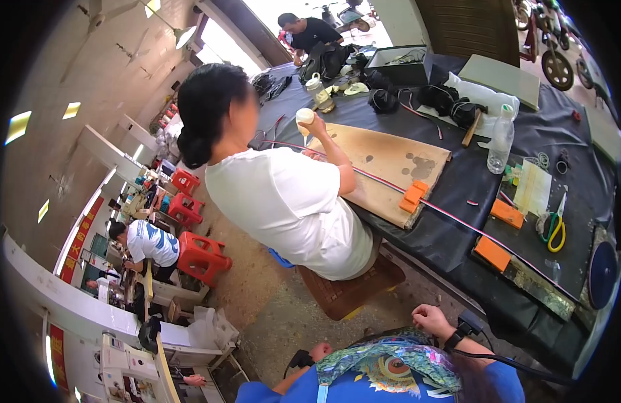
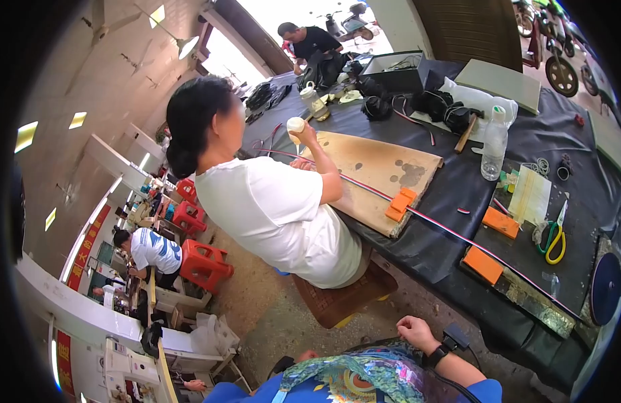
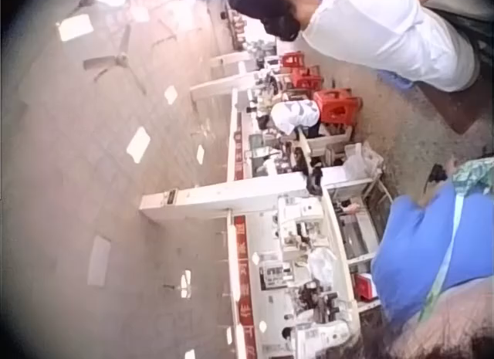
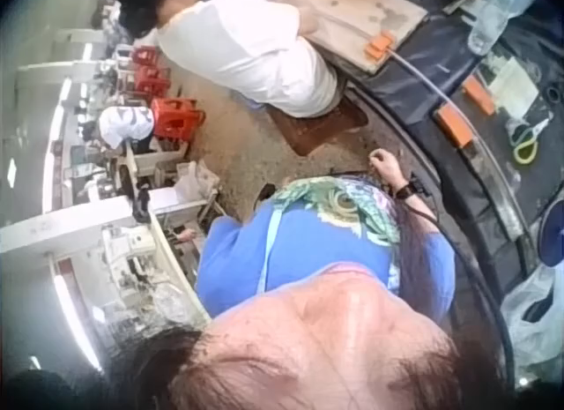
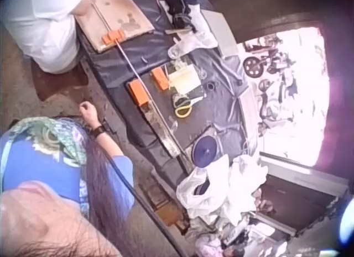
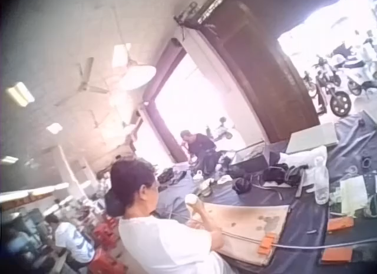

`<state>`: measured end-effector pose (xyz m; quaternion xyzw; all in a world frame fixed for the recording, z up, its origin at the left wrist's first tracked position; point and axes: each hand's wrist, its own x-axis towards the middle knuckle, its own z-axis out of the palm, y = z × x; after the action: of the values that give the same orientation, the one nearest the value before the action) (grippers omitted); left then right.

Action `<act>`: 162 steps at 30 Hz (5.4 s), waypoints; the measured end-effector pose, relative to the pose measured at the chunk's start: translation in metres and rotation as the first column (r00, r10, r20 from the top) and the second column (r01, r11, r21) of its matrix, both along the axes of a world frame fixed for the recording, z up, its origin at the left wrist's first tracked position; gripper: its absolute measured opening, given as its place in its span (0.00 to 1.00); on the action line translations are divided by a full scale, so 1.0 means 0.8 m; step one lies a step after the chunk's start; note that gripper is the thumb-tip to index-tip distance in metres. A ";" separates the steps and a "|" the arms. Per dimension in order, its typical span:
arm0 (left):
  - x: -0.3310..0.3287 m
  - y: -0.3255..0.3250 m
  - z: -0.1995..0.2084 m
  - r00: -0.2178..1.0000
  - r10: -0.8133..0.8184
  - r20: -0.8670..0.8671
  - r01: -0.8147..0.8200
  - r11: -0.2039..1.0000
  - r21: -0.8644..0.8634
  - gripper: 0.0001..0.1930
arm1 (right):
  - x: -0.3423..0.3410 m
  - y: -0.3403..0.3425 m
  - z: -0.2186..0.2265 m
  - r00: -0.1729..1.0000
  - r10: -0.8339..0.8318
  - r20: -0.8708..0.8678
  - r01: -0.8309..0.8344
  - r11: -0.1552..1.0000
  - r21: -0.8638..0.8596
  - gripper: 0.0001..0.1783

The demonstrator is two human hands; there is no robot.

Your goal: The recorder sorts through a stack of black fabric shoe components, inspecting them and organizing them on a workbench in a manufacturing environment.

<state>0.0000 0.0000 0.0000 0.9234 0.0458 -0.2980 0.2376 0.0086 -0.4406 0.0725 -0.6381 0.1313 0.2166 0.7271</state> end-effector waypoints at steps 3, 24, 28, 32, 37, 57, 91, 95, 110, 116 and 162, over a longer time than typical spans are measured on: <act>-0.034 -0.053 -0.033 0.968 0.223 0.119 -0.209 0.970 -0.121 0.13 | 0.001 -0.035 -0.002 0.998 0.059 0.024 -0.059 0.998 -0.033 0.08; -0.068 0.154 -0.030 0.906 0.424 0.003 -0.414 0.886 -0.208 0.07 | -0.187 0.014 -0.198 0.927 0.185 -0.327 -0.370 0.310 -0.875 0.11; -0.105 0.237 -0.050 0.806 0.580 -0.117 -0.592 0.793 -0.144 0.09 | -0.077 0.191 -0.119 0.887 0.219 -0.407 -0.460 0.493 -0.738 0.13; -0.128 0.300 -0.061 0.742 0.665 -0.082 -0.670 0.740 -0.056 0.14 | -0.013 0.307 -0.117 0.761 0.649 -0.023 -0.457 0.510 -0.728 0.14; -0.151 0.325 -0.077 0.658 0.741 -0.137 -0.751 0.659 -0.040 0.16 | 0.057 0.399 -0.102 0.606 0.795 -0.032 -0.584 0.417 -0.697 0.14; 0.144 0.584 0.013 0.297 0.952 -0.071 -0.893 0.250 -0.375 0.10 | 0.375 0.675 -0.156 0.666 0.744 -0.059 -0.569 0.456 -0.685 0.13; 0.902 0.918 0.073 0.691 0.490 -0.532 -0.629 0.045 -0.776 0.06 | 0.693 1.013 -0.122 0.908 0.398 -0.135 -0.355 0.556 -0.752 0.11; 0.964 0.967 0.076 0.671 0.478 -0.567 -0.654 0.023 -0.756 0.05 | 0.696 0.979 -0.248 0.295 0.720 -0.628 -0.533 -0.422 -0.734 0.11; 1.303 0.962 0.119 0.734 0.593 -0.332 -0.576 0.285 -0.766 0.04 | 0.961 1.092 -0.128 0.997 0.023 0.067 0.025 0.770 -0.637 0.11; 1.432 0.937 0.084 0.710 0.587 -0.388 -0.633 0.292 -0.717 0.06 | 0.814 1.049 -0.216 0.960 -0.211 -0.183 -0.054 0.502 -0.863 0.12; 1.346 0.878 -0.163 0.766 -0.642 0.035 0.624 0.730 -0.279 0.16 | 0.867 1.100 -0.186 0.773 -0.562 -0.293 0.122 0.586 -0.801 0.13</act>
<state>1.0764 0.7025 -0.1306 0.8315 -0.3056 -0.3935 0.2457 0.7020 0.4398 -0.0760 -0.7534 0.5244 0.1557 0.3648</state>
